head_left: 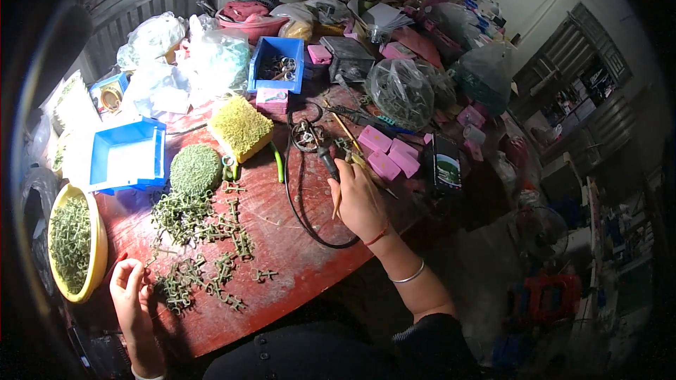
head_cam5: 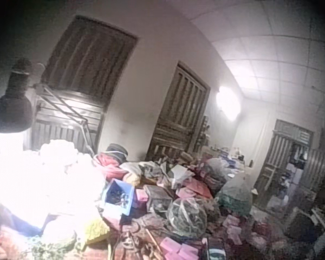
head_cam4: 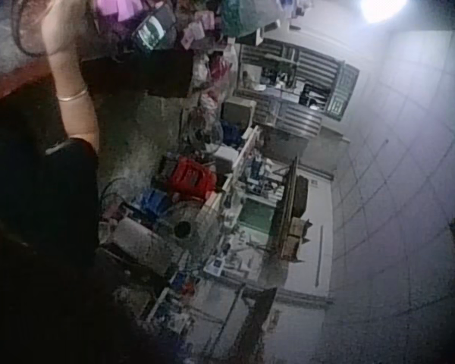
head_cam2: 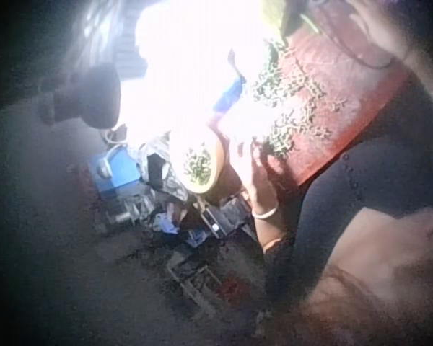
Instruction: The person solders the ends of wires using a soldering iron by hand, picking up green plant-like material and applying the iron to specific points on a red workbench.
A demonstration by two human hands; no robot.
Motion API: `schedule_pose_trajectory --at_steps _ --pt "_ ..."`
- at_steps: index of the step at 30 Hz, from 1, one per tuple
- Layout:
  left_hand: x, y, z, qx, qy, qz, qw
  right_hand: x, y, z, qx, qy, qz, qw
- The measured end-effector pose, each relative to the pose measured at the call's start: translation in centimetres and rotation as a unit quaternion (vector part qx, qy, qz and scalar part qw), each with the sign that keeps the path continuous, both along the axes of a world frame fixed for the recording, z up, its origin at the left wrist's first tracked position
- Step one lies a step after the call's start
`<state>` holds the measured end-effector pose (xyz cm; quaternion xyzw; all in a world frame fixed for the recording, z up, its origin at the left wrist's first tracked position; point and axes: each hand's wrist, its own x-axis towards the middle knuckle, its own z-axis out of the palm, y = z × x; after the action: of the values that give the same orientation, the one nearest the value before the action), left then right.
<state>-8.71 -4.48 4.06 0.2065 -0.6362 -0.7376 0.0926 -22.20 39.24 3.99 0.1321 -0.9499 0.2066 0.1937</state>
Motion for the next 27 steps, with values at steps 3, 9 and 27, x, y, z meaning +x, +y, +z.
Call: schedule_pose_trajectory --at_steps 3,9,27 --pt "-0.1 -0.1 0.3 0.046 0.002 -0.007 0.999 1.1 0.1 0.4 0.004 0.024 -0.010 1.000" --pt "0.1 -1.6 0.1 0.133 0.009 0.009 0.991 4.1 -0.8 2.7 -0.023 0.055 0.009 0.998" --pt "1.4 -0.8 0.0 0.409 -0.076 0.005 0.910 8.9 -3.8 4.4 -0.145 -0.088 0.173 0.970"
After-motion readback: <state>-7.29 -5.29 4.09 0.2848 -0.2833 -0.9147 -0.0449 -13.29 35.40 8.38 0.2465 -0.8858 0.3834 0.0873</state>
